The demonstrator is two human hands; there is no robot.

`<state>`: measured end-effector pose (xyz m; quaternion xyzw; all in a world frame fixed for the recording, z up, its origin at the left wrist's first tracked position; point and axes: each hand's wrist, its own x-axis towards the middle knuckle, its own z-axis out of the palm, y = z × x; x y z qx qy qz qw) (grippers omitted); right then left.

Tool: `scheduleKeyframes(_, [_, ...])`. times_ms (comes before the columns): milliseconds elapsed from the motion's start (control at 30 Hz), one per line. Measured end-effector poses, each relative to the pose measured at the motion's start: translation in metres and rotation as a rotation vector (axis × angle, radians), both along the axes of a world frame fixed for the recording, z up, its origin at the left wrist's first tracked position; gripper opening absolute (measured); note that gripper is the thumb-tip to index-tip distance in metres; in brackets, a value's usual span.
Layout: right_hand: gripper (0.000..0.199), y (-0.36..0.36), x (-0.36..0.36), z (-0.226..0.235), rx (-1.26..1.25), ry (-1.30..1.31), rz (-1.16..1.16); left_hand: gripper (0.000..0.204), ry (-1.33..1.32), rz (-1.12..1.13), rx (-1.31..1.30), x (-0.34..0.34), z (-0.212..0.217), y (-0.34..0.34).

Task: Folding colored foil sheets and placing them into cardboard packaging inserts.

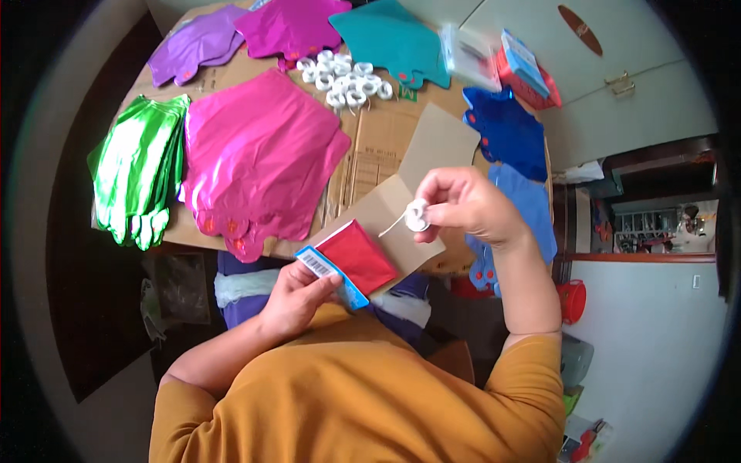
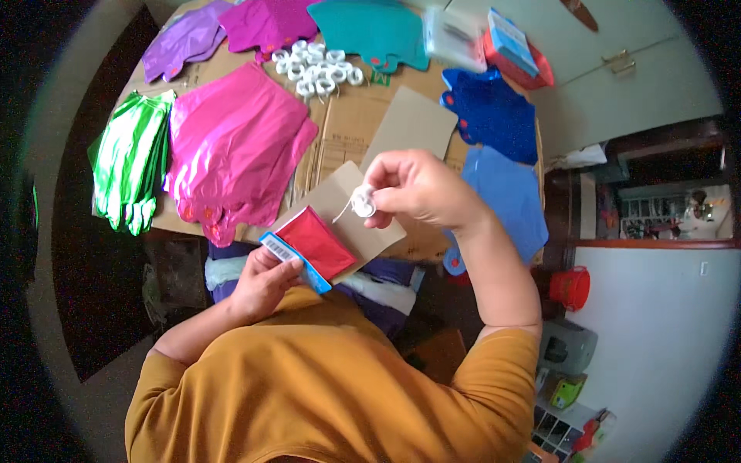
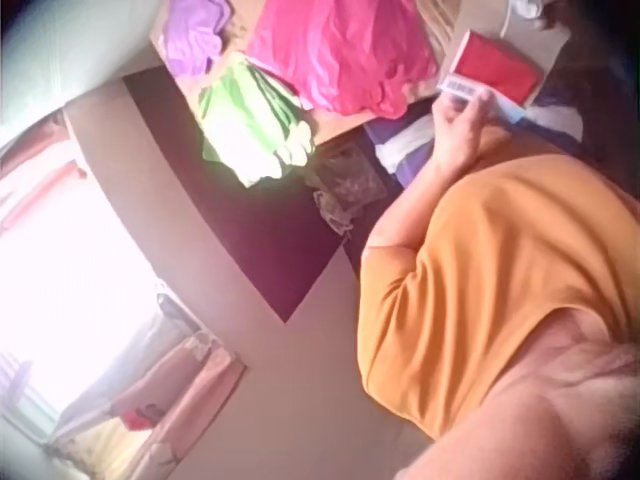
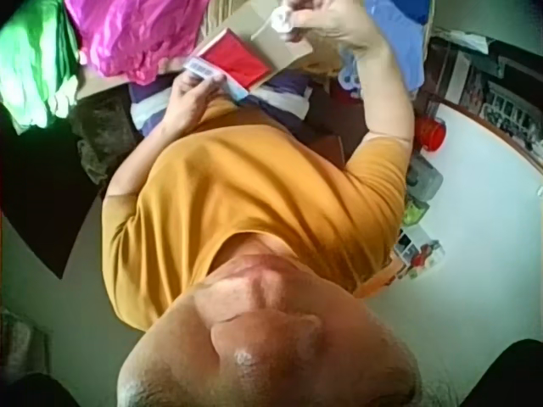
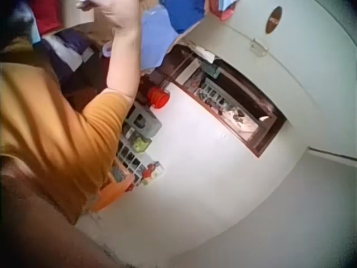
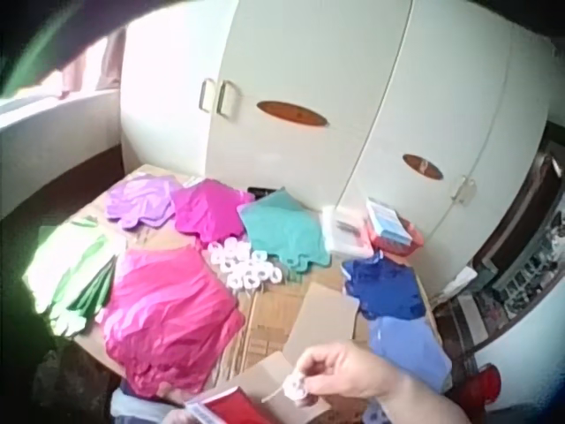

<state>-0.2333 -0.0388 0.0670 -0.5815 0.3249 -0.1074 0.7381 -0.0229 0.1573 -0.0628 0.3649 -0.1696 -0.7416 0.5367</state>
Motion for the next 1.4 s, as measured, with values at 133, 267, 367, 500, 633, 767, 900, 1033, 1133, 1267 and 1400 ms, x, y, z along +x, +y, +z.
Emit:
scheduleKeyframes(133, [0.009, 0.030, 0.006, -0.025, -0.089, 0.291, 0.041, 0.020, 0.026, -0.112, -0.162, 0.003, -0.007, 0.002])
scheduleKeyframes(267, [0.011, 0.062, 0.018, -0.036, -0.447, 0.293, 0.201, 0.022, 0.000, -0.167, -0.195, 0.002, -0.011, 0.008])
scheduleKeyframes(367, [0.014, 0.070, 0.023, -0.043, -0.173, 0.163, 0.158, 0.022, -0.001, -0.150, -0.156, -0.002, -0.010, 0.014])
scheduleKeyframes(500, [0.017, 0.073, 0.023, -0.049, -0.077, 0.169, 0.113, 0.017, 0.021, -0.046, -0.078, -0.009, -0.012, 0.022])
scheduleKeyframes(633, [0.021, 0.080, 0.022, -0.071, -0.002, 0.070, 0.026, 0.011, 0.007, 0.032, 0.005, -0.013, -0.013, 0.025])
scheduleKeyframes(767, [0.020, 0.085, 0.024, -0.073, 0.292, 0.040, -0.050, 0.010, -0.054, 0.100, 0.036, -0.017, -0.018, 0.028])
scheduleKeyframes(900, [0.022, 0.079, 0.025, -0.069, 0.537, 0.025, -0.095, 0.012, -0.136, 0.136, 0.113, -0.021, -0.016, 0.025])
scheduleKeyframes(1033, [0.018, 0.083, 0.032, -0.079, 0.083, 0.175, -0.001, 0.016, -0.048, 0.149, 0.101, -0.023, -0.010, 0.020])
scheduleKeyframes(1133, [0.017, 0.078, 0.033, -0.079, -0.005, 0.214, 0.014, 0.018, 0.018, 0.154, 0.101, -0.024, -0.009, 0.017])
scheduleKeyframes(1267, [0.025, 0.071, 0.032, -0.095, -0.238, 0.221, 0.062, 0.019, -0.042, 0.159, 0.159, -0.026, -0.010, 0.016])
scheduleKeyframes(1400, [0.033, 0.079, 0.039, -0.080, -0.913, 0.373, 0.083, 0.018, -0.070, 0.170, 0.168, -0.027, -0.014, 0.015])
